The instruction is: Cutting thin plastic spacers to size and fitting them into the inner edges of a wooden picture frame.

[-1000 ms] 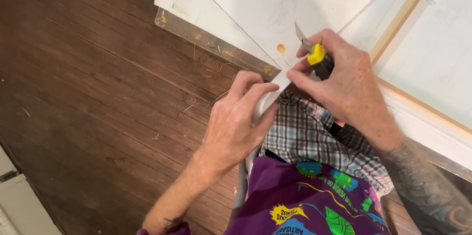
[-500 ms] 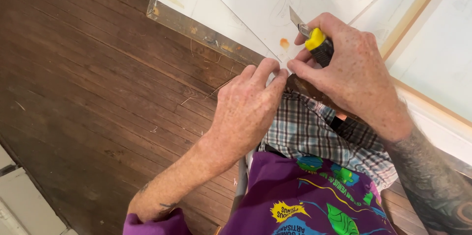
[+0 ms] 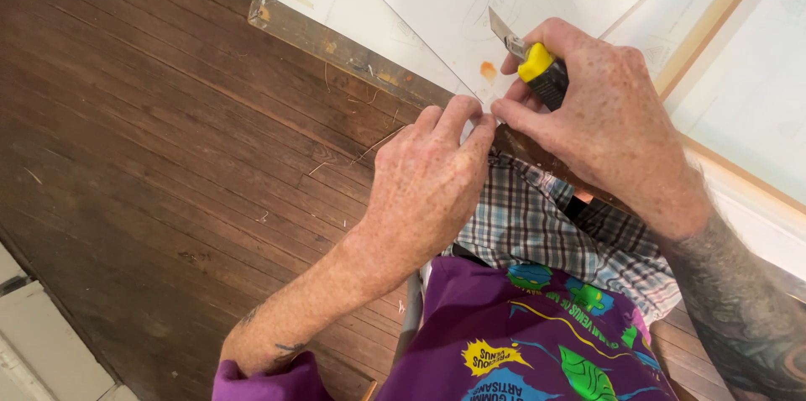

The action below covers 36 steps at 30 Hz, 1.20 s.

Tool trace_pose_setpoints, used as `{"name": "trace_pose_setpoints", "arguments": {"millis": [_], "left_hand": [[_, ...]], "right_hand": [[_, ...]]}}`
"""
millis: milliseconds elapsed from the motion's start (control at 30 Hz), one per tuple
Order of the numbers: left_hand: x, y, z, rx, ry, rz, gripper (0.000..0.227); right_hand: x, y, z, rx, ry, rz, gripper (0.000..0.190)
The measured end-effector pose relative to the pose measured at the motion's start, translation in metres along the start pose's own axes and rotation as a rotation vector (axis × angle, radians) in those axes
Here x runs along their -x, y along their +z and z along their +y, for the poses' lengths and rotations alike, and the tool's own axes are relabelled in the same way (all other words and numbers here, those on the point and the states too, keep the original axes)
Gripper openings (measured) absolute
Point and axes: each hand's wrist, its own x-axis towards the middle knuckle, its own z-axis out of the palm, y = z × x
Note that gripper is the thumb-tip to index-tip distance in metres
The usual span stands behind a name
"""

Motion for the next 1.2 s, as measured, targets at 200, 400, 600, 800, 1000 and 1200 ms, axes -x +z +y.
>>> {"name": "trace_pose_setpoints", "arguments": {"millis": [200, 400, 600, 800, 1000, 1200], "left_hand": [[0.0, 0.0, 0.001, -0.038, 0.012, 0.052, 0.02], [0.0, -0.003, 0.003, -0.054, 0.009, 0.044, 0.024], [0.001, -0.002, 0.005, -0.057, 0.0, 0.036, 0.028], [0.003, -0.002, 0.002, -0.074, 0.02, 0.03, 0.03], [0.002, -0.003, 0.002, -0.061, 0.027, -0.005, 0.035], [0.003, 0.0, 0.002, -0.066, 0.026, 0.008, 0.038]], "right_hand": [[-0.001, 0.0, 0.002, -0.001, 0.002, -0.007, 0.014], [-0.002, -0.004, 0.002, -0.021, -0.033, -0.021, 0.018], [0.026, -0.025, -0.001, 0.067, -0.038, -0.132, 0.058], [0.052, -0.024, 0.008, 0.254, -0.011, -0.276, 0.072], [0.068, -0.007, 0.011, 0.606, -0.185, -0.115, 0.061], [0.069, 0.007, 0.008, 0.455, -0.247, 0.012, 0.055]]}}
